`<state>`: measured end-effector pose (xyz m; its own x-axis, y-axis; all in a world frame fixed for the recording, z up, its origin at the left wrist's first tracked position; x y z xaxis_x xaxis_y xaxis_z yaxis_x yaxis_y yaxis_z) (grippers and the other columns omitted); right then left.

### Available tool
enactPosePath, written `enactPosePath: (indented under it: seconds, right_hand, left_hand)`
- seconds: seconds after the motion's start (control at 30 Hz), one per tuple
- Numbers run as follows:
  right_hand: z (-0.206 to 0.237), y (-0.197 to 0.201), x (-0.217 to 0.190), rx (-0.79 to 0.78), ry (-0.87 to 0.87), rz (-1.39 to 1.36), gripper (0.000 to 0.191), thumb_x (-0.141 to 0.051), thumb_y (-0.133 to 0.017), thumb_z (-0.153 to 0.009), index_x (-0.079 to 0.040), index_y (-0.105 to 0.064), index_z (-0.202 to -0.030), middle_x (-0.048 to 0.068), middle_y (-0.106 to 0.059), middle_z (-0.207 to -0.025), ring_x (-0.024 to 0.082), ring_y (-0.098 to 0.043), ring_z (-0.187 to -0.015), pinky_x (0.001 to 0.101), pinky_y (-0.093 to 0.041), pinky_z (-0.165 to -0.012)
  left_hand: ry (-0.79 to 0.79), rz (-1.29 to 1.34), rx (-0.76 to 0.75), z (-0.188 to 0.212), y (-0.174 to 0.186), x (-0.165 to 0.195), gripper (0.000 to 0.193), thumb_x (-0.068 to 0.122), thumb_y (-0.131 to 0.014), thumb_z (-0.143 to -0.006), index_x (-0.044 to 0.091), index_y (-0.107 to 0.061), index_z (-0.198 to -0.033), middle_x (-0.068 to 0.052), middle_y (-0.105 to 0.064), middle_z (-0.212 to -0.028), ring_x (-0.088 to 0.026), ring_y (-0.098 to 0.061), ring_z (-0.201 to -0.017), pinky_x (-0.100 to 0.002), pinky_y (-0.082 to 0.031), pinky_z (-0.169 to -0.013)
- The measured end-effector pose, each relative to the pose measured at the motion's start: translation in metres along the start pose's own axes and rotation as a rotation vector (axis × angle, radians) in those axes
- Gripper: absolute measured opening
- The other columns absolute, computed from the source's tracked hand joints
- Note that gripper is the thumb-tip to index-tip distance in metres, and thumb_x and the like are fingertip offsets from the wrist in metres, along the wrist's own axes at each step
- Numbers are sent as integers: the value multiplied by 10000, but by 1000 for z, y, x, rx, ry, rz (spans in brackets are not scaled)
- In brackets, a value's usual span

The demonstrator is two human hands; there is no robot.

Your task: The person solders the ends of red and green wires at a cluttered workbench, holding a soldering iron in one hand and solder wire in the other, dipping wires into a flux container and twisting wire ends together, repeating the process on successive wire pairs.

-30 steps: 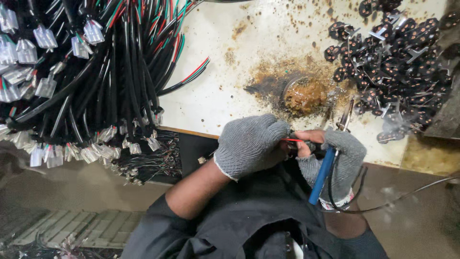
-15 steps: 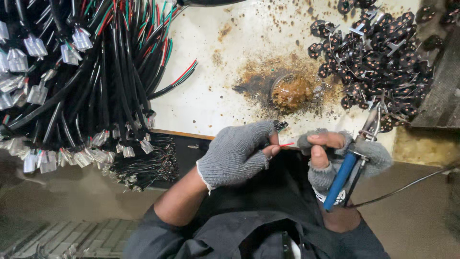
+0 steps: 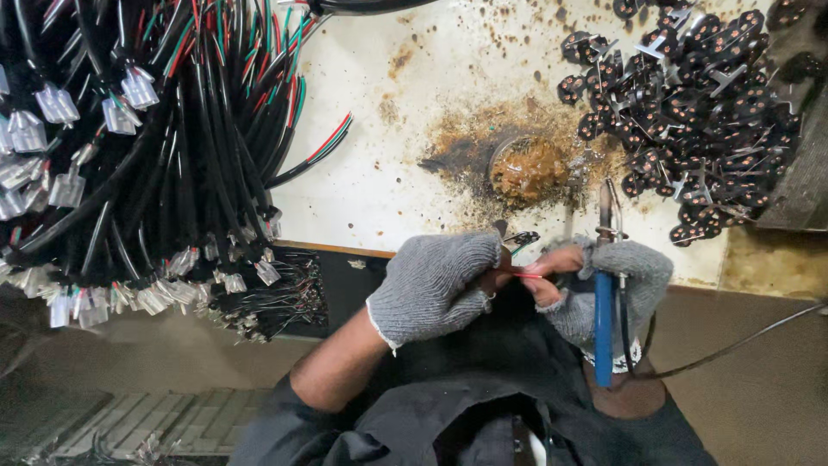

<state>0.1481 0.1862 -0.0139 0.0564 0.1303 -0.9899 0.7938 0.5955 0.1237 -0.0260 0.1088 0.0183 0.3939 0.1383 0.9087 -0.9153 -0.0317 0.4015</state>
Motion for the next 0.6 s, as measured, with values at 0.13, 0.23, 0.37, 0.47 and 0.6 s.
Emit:
enactPosePath:
  seconds: [0.13, 0.23, 0.37, 0.47, 0.6]
  right_hand:
    - [-1, -1, -2, -51, 9, 222, 708, -81, -832, -845, -143, -232, -1217, 138, -733, -898, 204, -715, -806, 313, -560, -718]
    - [-1, 0, -3, -26, 37, 128, 689, -96, -826, -891, -159, -235, -1240, 148, -724, -933, 194, -728, -795, 300, -583, -731]
    - [2, -2, 1, -77, 58, 36, 662, -101, -803, -909, -181, -251, -1266, 139, -719, -947, 182, -725, -795, 292, -602, -721]
    - [6, -4, 14, -133, -32, 31, 630, -74, -778, -911, -175, -280, -1283, 170, -712, -963, 212, -711, -836, 343, -600, -746]
    - [6, 1, 16, -95, 5, -32, 639, -70, -795, -937, -178, -264, -1276, 161, -722, -976, 199, -729, -857, 298, -603, -696]
  left_hand:
    - [-11, 9, -8, 1, -1, -2, 151, 236, -685, -936, 148, -602, -1028, -88, -650, -899, -352, -684, -812, -450, -511, -671]
    - [-47, 43, 20, 1, 2, 1, 174, 236, -689, -918, 138, -593, -1024, -92, -640, -920, -352, -681, -826, -440, -517, -684]
    - [-62, 6, 57, 0, 4, 4, 174, 245, -703, -912, 138, -607, -1010, -95, -638, -933, -351, -674, -828, -439, -509, -689]
    - [-67, 14, 61, 1, 4, 5, 148, 252, -704, -920, 159, -636, -1014, -82, -644, -948, -332, -683, -842, -423, -517, -692]
    - [-87, 19, 91, 1, 6, 5, 197, 296, -737, -894, 162, -641, -1003, -77, -640, -947, -323, -680, -833, -410, -521, -681]
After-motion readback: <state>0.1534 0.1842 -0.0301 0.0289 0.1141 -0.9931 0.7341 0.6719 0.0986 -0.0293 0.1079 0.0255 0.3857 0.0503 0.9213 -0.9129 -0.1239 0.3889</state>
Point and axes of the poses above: each hand's wrist, its own z-axis away from the middle knuckle, its own y-axis out of the back of the hand, x = y × z, the point moved 9 cm from there along -z, towards the middle knuckle
